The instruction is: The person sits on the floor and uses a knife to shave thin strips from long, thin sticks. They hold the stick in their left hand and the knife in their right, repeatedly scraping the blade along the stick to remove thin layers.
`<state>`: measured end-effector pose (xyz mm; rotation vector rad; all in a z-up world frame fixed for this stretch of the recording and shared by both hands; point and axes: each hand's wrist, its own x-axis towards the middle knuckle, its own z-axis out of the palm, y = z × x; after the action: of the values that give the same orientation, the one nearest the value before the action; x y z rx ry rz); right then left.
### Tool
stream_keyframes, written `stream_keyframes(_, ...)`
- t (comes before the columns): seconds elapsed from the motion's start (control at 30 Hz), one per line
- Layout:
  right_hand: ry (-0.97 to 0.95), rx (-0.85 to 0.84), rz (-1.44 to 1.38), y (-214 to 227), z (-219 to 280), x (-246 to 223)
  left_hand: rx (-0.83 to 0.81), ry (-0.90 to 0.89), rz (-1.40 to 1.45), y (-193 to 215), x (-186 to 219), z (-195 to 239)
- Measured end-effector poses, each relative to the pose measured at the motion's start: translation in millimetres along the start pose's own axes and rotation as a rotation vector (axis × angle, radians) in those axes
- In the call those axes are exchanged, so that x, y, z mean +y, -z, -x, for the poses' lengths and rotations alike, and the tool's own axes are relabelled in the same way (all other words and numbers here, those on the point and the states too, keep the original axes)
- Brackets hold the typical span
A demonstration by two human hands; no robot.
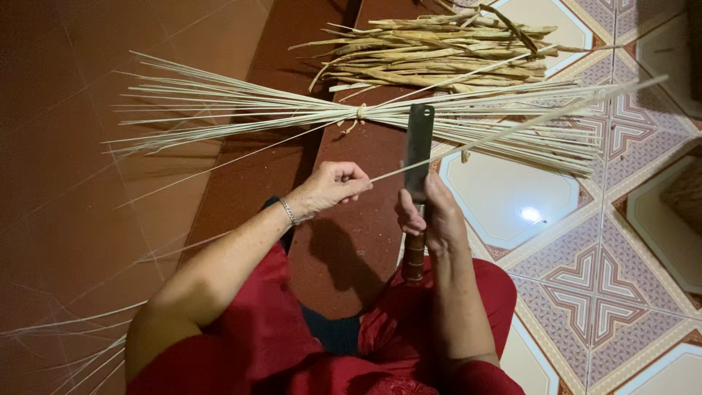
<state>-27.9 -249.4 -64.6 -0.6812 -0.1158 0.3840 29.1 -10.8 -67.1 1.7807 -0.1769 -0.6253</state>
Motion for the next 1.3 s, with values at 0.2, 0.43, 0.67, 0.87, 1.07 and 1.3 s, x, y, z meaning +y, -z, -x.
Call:
stream_keyframes(0.2, -0.030, -0.039, -0.010, -3, 0, 1, 0.096, -0.007, -0.026, -9, -11, -1)
stream_keyframes(0.43, -0.050, 0.004, 0.007, 5, 2, -3, 0.103, -0.066, -0.011, -17, -18, -4)
stream_keyframes(0.67, -0.039, 0.015, 0.028, 14, 0, 0, 0.087, -0.071, -0.005, -19, -33, -14)
stream_keyframes(0.87, -0.012, 0.073, 0.231, 25, -3, -8, 0.233, -0.630, -0.501, -25, -19, -25)
stream_keyframes(1.07, -0.128, 0.175, 0.343, 32, -8, 7, 0.349, -0.862, -0.624, -62, 33, -38)
stream_keyframes(1.3, -0.099, 0.171, 0.257, 55, -6, 23, 0.305, -0.908, -0.883, -92, 52, -61)
